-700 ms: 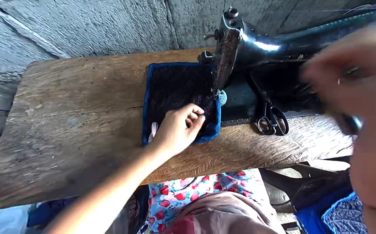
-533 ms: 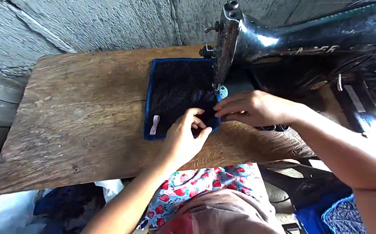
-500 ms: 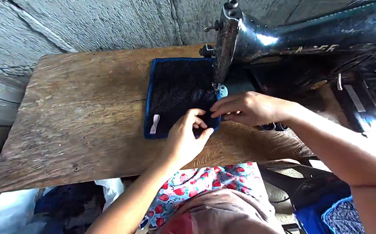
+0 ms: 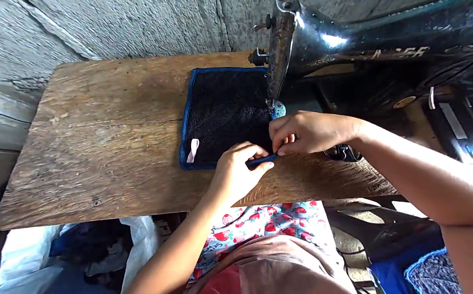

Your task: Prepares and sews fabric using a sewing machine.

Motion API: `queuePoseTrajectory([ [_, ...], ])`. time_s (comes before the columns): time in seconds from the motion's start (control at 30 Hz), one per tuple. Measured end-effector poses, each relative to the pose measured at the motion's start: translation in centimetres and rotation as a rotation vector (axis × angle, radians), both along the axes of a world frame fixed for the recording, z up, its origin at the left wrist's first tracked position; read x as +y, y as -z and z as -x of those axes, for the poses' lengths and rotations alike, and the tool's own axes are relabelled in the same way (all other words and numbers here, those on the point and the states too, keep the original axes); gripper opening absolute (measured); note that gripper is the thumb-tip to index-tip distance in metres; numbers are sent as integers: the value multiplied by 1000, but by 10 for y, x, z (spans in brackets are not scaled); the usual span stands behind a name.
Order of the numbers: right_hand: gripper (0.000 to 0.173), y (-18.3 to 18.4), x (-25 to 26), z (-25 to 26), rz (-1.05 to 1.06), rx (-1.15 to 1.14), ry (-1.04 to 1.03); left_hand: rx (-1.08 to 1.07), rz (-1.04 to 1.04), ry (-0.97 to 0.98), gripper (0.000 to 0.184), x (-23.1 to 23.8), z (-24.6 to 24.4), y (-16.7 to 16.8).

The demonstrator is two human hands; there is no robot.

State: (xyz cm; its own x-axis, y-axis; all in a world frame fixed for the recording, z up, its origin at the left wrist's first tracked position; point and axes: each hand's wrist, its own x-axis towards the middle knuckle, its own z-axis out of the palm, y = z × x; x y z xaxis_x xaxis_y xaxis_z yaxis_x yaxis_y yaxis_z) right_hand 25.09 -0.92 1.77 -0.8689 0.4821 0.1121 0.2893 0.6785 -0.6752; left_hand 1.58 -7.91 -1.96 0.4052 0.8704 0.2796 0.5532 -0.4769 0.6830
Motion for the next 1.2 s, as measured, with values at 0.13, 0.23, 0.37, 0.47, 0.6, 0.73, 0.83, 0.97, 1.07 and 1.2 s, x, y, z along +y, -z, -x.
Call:
queuePoseTrajectory([
  [0.13, 8, 5, -18, 0, -52, -51, 71, 80, 19, 33, 13, 1, -4, -3],
  [0.23, 6, 9, -29, 0, -112, 16, 176, 114, 29, 109, 11, 5, -5, -5],
  [0.37, 8, 8, -62, 1, -122, 58, 574, 128, 86, 186, 12, 12, -1, -11],
  [0.47, 12, 13, -90, 8, -36, 66, 732, 131, 27, 287, 14, 19, 2, -12],
  [0.6, 20, 29, -109, 31, -31, 102, 912, 143, -73, 449, 18, 36, 3, -12],
  [0.73, 16, 40, -116, 46, -127, 161, 1062, 152, -108, 553, 17, 48, 2, -15],
  [0.83, 15, 46, -120, 53, -192, 173, 1132, 184, -77, 540, 14, 49, -2, -22],
  [0.97, 12, 50, -122, 61, -240, 188, 1194, 231, -26, 503, 11, 50, -7, -27],
  [1.07, 10, 53, -122, 65, -267, 202, 1196, 222, 35, 459, 20, 52, -9, -29],
  [1.2, 12, 57, -125, 65, -411, 138, 1157, 230, 51, 502, 12, 58, -7, -27],
])
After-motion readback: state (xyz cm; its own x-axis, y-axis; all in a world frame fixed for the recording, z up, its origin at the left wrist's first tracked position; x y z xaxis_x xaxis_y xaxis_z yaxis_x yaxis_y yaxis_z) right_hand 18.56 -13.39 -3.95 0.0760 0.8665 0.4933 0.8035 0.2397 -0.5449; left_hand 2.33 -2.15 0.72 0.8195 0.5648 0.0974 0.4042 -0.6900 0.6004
